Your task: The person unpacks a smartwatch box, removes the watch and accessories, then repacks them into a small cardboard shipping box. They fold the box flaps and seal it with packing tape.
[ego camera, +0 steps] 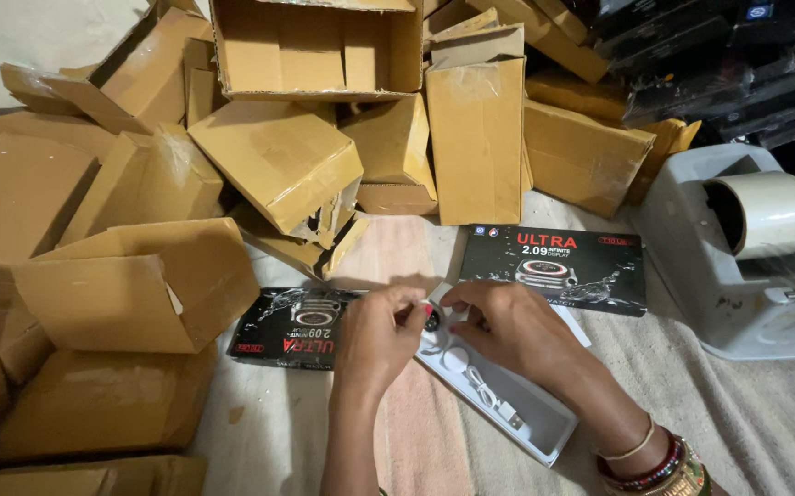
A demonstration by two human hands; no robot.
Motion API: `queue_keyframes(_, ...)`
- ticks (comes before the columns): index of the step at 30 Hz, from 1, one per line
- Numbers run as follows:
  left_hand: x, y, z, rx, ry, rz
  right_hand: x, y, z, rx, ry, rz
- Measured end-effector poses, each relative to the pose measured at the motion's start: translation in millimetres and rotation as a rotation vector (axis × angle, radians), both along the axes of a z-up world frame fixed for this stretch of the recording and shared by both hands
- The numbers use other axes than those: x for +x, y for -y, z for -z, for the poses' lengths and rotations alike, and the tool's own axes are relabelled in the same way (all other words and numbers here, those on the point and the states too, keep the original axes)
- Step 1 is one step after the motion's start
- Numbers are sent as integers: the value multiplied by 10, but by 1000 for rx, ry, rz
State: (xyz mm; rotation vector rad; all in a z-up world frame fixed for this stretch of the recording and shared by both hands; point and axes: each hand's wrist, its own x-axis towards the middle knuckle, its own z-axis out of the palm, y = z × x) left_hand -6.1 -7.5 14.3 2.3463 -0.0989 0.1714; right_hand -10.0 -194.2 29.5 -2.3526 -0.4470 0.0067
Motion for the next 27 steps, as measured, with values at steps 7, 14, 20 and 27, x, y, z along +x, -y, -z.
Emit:
queue_keyframes(7,42,-5,108,-28,-33,-30,23,98,-63,-36,33,27)
queue_keyframes(14,72,-29,151,50,42,-58,60,336,-79,-21,131,75)
queue_keyframes(20,79,-4,174,45,-109,-145,115,513,-37,-2,109,136)
queue_keyframes(27,86,-21,246,-17,-84,16,74,620,-102,40,180,130)
